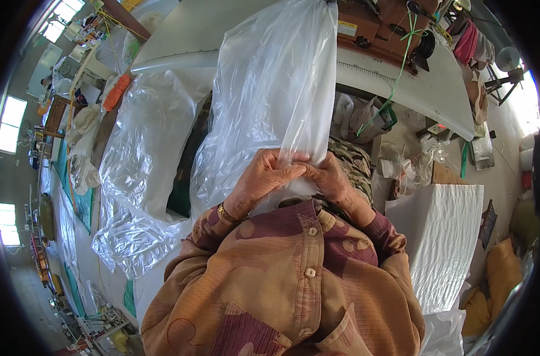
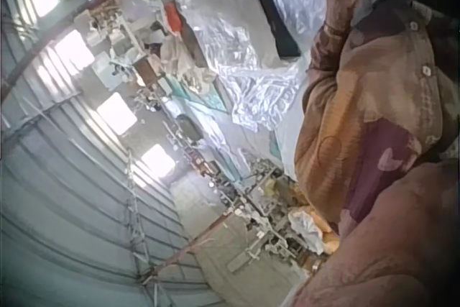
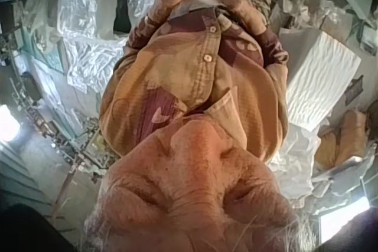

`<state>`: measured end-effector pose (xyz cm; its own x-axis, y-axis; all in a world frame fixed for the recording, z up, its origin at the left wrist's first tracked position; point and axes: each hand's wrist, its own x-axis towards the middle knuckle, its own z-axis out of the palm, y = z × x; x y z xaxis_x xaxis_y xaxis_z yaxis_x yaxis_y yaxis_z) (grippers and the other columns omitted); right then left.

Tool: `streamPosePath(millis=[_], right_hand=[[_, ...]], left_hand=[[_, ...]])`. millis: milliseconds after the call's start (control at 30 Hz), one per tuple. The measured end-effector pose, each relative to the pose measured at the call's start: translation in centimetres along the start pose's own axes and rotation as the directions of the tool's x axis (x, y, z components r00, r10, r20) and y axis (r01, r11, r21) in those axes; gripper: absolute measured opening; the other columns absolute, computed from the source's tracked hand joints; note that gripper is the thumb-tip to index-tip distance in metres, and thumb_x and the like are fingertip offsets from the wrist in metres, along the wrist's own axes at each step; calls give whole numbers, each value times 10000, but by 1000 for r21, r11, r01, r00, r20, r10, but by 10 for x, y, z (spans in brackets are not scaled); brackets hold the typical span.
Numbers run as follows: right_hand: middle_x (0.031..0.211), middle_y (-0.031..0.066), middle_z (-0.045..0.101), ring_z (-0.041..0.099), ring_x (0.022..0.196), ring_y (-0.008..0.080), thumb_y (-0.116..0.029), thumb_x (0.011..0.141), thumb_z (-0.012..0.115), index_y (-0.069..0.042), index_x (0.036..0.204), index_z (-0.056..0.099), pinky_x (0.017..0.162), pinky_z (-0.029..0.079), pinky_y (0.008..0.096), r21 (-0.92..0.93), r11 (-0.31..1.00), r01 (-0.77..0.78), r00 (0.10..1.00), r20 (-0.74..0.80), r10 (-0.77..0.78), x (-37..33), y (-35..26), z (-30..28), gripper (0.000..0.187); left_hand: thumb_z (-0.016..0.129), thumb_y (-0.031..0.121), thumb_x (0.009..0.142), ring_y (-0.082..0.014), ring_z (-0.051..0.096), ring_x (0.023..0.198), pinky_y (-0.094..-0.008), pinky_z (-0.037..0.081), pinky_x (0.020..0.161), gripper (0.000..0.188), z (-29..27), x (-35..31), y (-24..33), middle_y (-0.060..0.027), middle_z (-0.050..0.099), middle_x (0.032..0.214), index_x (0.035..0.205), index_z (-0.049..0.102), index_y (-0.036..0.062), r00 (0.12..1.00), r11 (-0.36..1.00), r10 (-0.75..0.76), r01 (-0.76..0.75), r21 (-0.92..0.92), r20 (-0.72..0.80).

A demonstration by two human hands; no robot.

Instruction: The person threads a sewing machine with green thread, then picks up a large white plastic sheet and folds it. They place the folded plastic under the sewing machine needle and sew the edges to create a bag. The person repeats this process, handling multiple plastic sheets and sewing them into bags.

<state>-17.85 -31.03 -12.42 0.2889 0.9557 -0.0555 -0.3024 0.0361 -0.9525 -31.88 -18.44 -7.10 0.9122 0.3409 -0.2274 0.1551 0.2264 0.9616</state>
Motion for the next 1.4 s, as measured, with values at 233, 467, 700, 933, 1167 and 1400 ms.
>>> streamPosePath(millis=[233, 467, 700, 933, 1167, 1400], right_hand=[[869, 65, 685, 611, 735, 98, -166, 928, 642, 50, 1033, 664, 645, 501, 264, -36, 981, -190, 978, -94, 186, -6, -5, -1, 241], [921, 79, 693, 639, 768, 123, -242, 891, 703, 38, 1099, 635, 683, 521, 268, -29, 982, -186, 976, -124, 181, -8, -7, 1, 355], [786, 89, 673, 609, 680, 115, -201, 922, 648, 66, 1017, 635, 592, 500, 286, -270, 934, -233, 964, -192, 185, -9, -18, 1, 283], [659, 123, 602, 603, 533, 215, -93, 927, 624, 51, 931, 527, 516, 477, 315, -645, 745, 170, 858, -275, -433, -30, -24, 18, 174], [587, 127, 541, 580, 533, 316, -100, 881, 670, -16, 845, 520, 497, 460, 390, -743, 569, 353, 891, 81, -447, -29, -16, 24, 176], [534, 92, 543, 591, 486, 280, -205, 871, 675, -60, 862, 556, 461, 475, 389, -799, 423, 427, 890, 290, -351, -25, -10, 32, 187]], left_hand=[[624, 81, 917, -8, 451, 511, -197, 334, 451, 100, -18, -9, -2, 42, 543, 590, 896, 647, -14, 939, 932, 167, -51, 358, -300], [635, 39, 889, -19, 421, 522, -204, 331, 479, 66, -45, -15, -7, 30, 544, 592, 890, 619, -25, 823, 773, 412, -88, 628, -392], [614, 35, 899, -2, 422, 516, -172, 328, 469, 71, -43, -20, 13, -7, 606, 706, 902, 672, -8, 860, 901, 368, -236, 365, -353], [584, -32, 896, -10, 474, 579, -166, 363, 505, 120, -33, -34, 45, -5, 616, 746, 936, 692, 3, 867, 792, 483, -374, 482, -121], [645, -53, 857, -68, 487, 599, -230, 391, 537, 95, 1, -20, 27, -33, 588, 742, 942, 650, -11, 882, 673, 470, -384, 632, 36], [645, -43, 852, -144, 547, 612, -265, 432, 556, 86, 2, -21, 13, -76, 600, 757, 934, 636, -17, 879, 670, 478, -370, 644, 8]])
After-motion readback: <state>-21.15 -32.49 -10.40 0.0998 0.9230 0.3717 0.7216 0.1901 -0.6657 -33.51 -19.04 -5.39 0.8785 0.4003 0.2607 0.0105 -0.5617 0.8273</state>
